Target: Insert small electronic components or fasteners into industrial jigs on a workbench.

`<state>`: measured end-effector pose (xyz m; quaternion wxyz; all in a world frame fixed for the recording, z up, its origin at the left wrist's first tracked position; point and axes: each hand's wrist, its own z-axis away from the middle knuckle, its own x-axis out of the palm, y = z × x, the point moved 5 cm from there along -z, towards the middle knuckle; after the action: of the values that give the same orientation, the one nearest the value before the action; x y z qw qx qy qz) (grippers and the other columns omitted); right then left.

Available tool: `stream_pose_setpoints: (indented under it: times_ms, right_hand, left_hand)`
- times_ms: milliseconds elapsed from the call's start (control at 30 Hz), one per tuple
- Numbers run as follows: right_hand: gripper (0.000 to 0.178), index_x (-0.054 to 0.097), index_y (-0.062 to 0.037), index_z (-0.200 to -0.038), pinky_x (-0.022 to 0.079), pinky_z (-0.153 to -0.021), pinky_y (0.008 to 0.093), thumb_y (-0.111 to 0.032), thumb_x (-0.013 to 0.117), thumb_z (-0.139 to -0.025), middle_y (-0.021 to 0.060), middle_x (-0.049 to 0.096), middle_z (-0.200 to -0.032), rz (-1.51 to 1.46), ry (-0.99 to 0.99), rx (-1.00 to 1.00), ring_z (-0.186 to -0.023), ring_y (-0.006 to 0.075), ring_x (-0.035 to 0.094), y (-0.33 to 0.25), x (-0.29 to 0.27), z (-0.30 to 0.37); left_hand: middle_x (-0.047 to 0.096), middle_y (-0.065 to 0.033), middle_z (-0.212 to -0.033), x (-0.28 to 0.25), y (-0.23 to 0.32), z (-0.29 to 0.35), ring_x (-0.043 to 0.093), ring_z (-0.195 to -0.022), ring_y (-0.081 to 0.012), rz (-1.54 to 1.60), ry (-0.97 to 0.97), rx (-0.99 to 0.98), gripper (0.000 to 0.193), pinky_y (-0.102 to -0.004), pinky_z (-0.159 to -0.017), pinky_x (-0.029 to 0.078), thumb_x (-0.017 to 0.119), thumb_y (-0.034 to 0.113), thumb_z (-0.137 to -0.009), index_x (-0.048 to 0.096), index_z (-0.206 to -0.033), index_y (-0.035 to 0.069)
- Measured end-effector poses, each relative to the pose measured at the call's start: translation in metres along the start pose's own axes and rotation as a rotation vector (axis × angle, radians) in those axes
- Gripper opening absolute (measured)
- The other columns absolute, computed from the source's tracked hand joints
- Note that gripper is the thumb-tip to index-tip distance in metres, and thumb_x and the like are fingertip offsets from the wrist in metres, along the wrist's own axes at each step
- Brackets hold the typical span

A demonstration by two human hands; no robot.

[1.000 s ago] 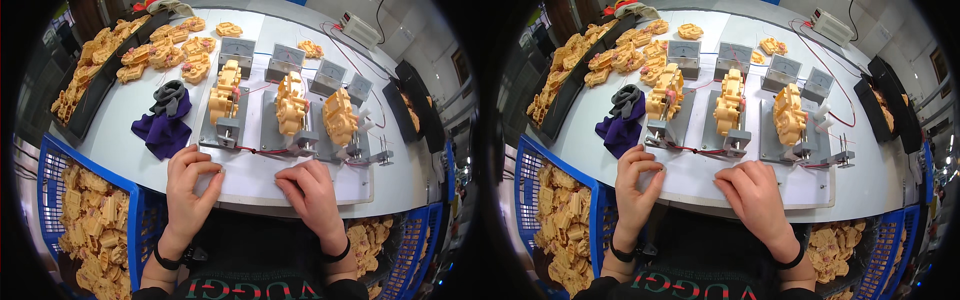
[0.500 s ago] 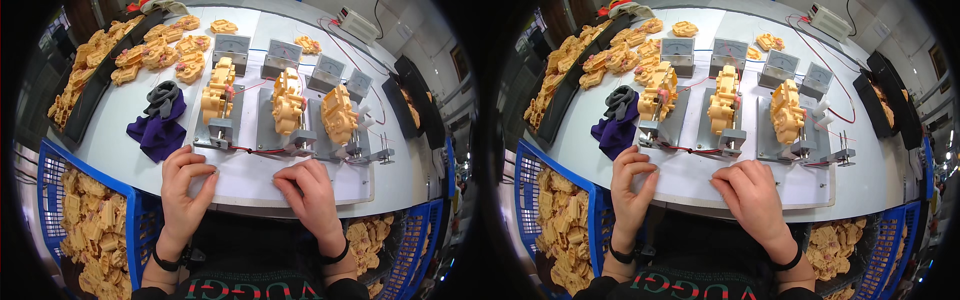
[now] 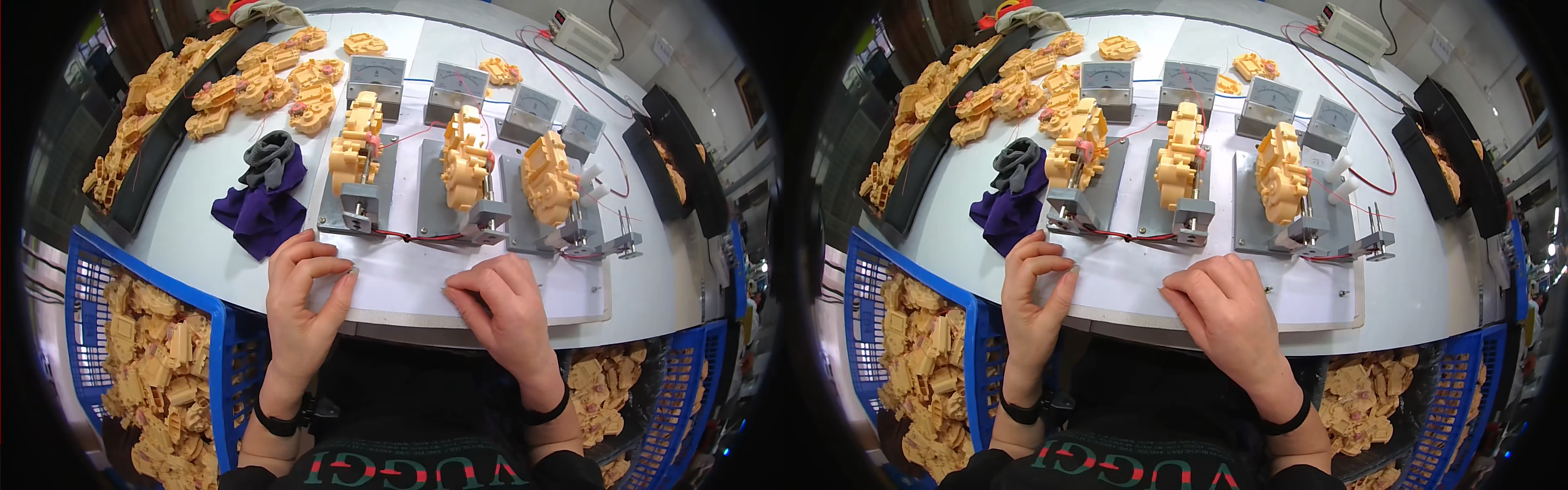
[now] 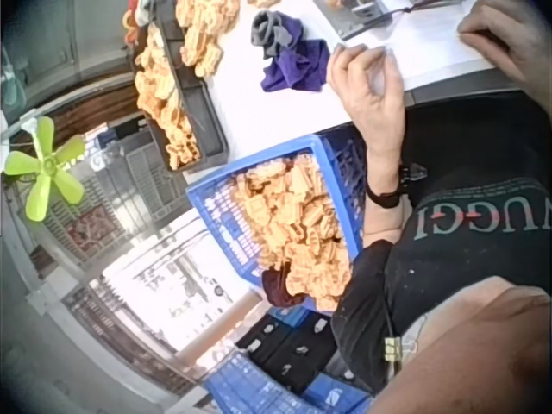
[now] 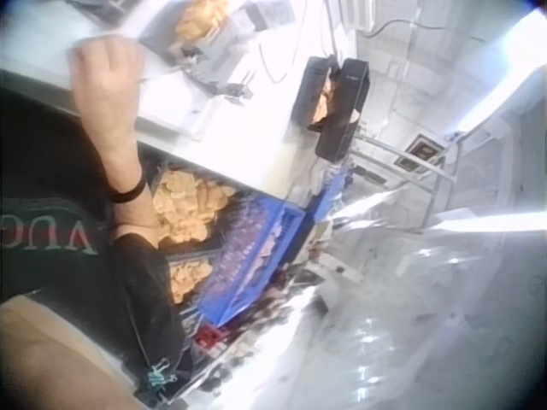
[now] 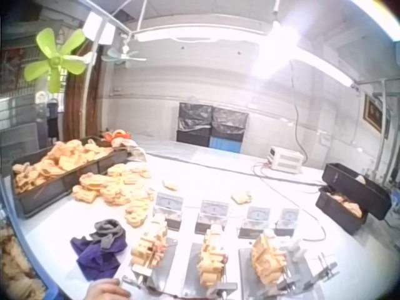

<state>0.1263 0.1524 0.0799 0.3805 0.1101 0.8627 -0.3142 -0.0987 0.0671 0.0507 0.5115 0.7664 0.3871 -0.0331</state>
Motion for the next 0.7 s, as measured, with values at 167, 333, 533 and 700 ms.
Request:
stream_pose_setpoints:
  times_ms: [167, 333, 533, 700]
  right_hand:
    - [0.018, 0.072, -0.0076, -0.098, 0.046, -0.077, 0.0389, -0.011, 0.084, -0.086, 0.0049, 0.065, -0.09, -0.012, 0.035, 0.016, -0.086, 0.026, 0.062, -0.002, -0.001, 0.002]
    - [0.019, 0.072, -0.0072, -0.098, 0.047, -0.077, 0.0395, -0.011, 0.085, -0.084, 0.0061, 0.065, -0.09, -0.019, 0.055, 0.041, -0.085, 0.0269, 0.062, -0.004, 0.0, 0.007]
    - [0.017, 0.071, -0.0064, -0.094, 0.048, -0.077, 0.0402, -0.008, 0.084, -0.083, 0.0068, 0.064, -0.087, -0.029, 0.049, 0.049, -0.083, 0.029, 0.061, 0.006, 0.004, 0.004]
    - [0.017, 0.072, -0.0068, -0.093, 0.048, -0.076, 0.0387, -0.007, 0.084, -0.082, 0.0054, 0.064, -0.086, -0.053, 0.077, 0.09, -0.083, 0.0266, 0.061, 0.003, 0.0, 0.0]
  left_hand:
    - [0.066, -0.012, -0.116, -0.001, 0.0, 0.003, 0.055, -0.13, -0.0376, -0.006, 0.007, -0.013, 0.015, -0.0479, -0.11, 0.044, 0.079, 0.011, -0.088, 0.074, -0.101, 0.005]
    - [0.066, -0.0122, -0.116, -0.003, 0.002, 0.007, 0.055, -0.13, -0.0376, -0.011, 0.005, -0.012, 0.015, -0.0472, -0.11, 0.044, 0.079, 0.01, -0.088, 0.074, -0.101, 0.005]
    - [0.067, -0.013, -0.115, 0.003, -0.002, 0.001, 0.058, -0.127, -0.0359, -0.025, 0.013, 0.023, 0.014, -0.0443, -0.11, 0.044, 0.078, 0.006, -0.088, 0.074, -0.1, 0.003]
    - [0.067, -0.0115, -0.115, 0.001, 0.001, -0.003, 0.058, -0.128, -0.0355, 0.016, 0.034, 0.047, 0.013, -0.0445, -0.109, 0.045, 0.079, 0.009, -0.089, 0.075, -0.101, 0.004]
